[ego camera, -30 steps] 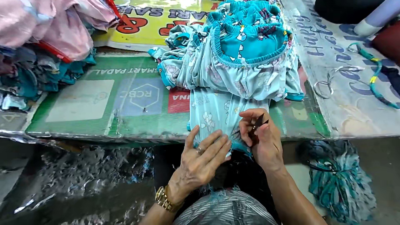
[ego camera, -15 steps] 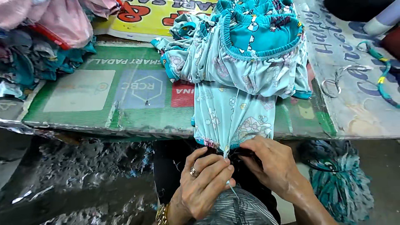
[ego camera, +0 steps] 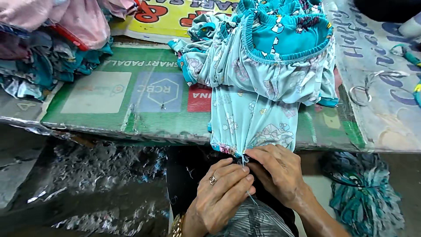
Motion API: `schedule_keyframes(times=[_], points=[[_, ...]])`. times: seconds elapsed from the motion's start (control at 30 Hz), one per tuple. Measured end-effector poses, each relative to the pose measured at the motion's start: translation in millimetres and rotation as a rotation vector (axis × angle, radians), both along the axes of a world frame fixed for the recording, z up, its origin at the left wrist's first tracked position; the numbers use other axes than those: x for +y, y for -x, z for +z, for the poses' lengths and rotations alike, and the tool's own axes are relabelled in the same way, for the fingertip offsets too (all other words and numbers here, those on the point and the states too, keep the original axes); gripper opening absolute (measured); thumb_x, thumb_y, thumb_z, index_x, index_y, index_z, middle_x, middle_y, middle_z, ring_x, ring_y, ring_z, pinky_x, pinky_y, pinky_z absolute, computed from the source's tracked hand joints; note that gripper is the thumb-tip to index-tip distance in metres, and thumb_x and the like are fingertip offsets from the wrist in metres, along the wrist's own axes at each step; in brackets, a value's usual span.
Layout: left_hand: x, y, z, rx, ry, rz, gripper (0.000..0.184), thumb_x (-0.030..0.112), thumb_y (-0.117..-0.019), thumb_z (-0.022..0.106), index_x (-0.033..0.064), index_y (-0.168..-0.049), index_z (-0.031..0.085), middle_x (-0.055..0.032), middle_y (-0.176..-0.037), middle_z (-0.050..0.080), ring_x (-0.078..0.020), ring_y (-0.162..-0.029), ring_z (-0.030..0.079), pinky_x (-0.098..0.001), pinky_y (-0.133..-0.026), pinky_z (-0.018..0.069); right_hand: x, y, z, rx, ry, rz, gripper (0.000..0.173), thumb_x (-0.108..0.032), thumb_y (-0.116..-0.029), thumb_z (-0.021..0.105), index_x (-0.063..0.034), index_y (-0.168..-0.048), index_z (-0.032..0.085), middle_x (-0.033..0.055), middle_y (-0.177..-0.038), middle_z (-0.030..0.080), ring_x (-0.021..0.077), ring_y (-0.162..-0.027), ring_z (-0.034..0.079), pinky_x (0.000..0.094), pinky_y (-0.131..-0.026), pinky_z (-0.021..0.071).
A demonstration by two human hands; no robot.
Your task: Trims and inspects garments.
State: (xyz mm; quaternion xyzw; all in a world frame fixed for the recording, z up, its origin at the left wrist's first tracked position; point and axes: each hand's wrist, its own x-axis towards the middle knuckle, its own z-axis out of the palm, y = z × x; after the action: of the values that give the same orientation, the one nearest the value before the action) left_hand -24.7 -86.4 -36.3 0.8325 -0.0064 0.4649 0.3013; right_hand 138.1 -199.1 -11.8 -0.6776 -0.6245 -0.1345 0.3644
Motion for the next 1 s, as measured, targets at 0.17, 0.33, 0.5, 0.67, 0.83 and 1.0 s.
schedule_keyframes(times=[0.17,0.33,0.5,0.67,0.83,1.0], points=[[4.4,3.7,4.9,-0.003,0.089,0.011,0.015,0.02,-0.1044,0.06,0.01,-0.113,0.066,-0.0041,-0.116,0.069,-0.0156,-0.115,0.067,-0.0369,-0.105,0.0536,-5.7,0.7,-4.0,0.044,-0.034,-0.008,0.024,-0.027,-0.1012,0.066,-0.0065,-0.113,0.064,0.0077,-0.094,0.073,0.014,-0.081,0.068,0.026,-0.071,0.053],[-0.6,0.9,0.9,0.0,0.062,-0.008,0.014,0.019,-0.1031,0.063,0.0091,-0.113,0.066,-0.005,-0.117,0.069,-0.0166,-0.115,0.067,-0.0371,-0.105,0.0538,1.3,3.1,-2.3,0.008,-0.035,0.007,0.018,-0.024,-0.102,0.064,-0.0083,-0.11,0.069,0.007,-0.095,0.076,0.0144,-0.081,0.069,0.0275,-0.067,0.0499],[-2.8,1.2,0.3,-0.008,0.053,-0.011,0.014,0.018,-0.1031,0.062,0.0079,-0.112,0.066,-0.0059,-0.117,0.069,-0.0172,-0.114,0.067,-0.0375,-0.106,0.0536,6.3,2.6,-5.2,-0.008,-0.055,0.037,0.015,-0.019,-0.1026,0.062,-0.0077,-0.108,0.07,0.0072,-0.094,0.076,0.0152,-0.078,0.069,0.0281,-0.065,0.0494],[-4.8,12.2,6.5,0.036,0.059,-0.034,0.022,0.029,-0.1048,0.059,0.0092,-0.109,0.067,-0.0037,-0.1,0.07,-0.0141,-0.1,0.07,-0.0344,-0.1,0.0559,-1.6,3.4,-0.3,0.031,0.087,0.087,0.016,-0.02,-0.1032,0.061,-0.0084,-0.108,0.071,0.0062,-0.091,0.075,0.0162,-0.079,0.07,0.0296,-0.064,0.0522],[6.8,4.8,24.4,0.102,-0.073,0.167,0.02,0.029,-0.1038,0.06,0.0157,-0.117,0.065,-0.0019,-0.095,0.064,-0.0139,-0.085,0.061,-0.0263,-0.078,0.0501,-30.9,-10.1,27.4,0.701,0.058,0.185,0.026,-0.025,-0.0998,0.069,-0.0066,-0.117,0.066,-0.0002,-0.103,0.073,-0.0011,-0.088,0.067,0.013,-0.074,0.0568],[27.6,-38.5,11.7,0.301,-0.337,0.311,0.019,0.021,-0.1002,0.066,0.0075,-0.11,0.075,-0.0109,-0.094,0.07,-0.024,-0.085,0.066,-0.0363,-0.077,0.0514,-17.2,-14.9,10.4,0.777,0.06,0.049,0.024,-0.02,-0.0977,0.069,-0.0017,-0.113,0.068,0.0026,-0.103,0.075,0.0041,-0.091,0.071,0.018,-0.079,0.0606]])
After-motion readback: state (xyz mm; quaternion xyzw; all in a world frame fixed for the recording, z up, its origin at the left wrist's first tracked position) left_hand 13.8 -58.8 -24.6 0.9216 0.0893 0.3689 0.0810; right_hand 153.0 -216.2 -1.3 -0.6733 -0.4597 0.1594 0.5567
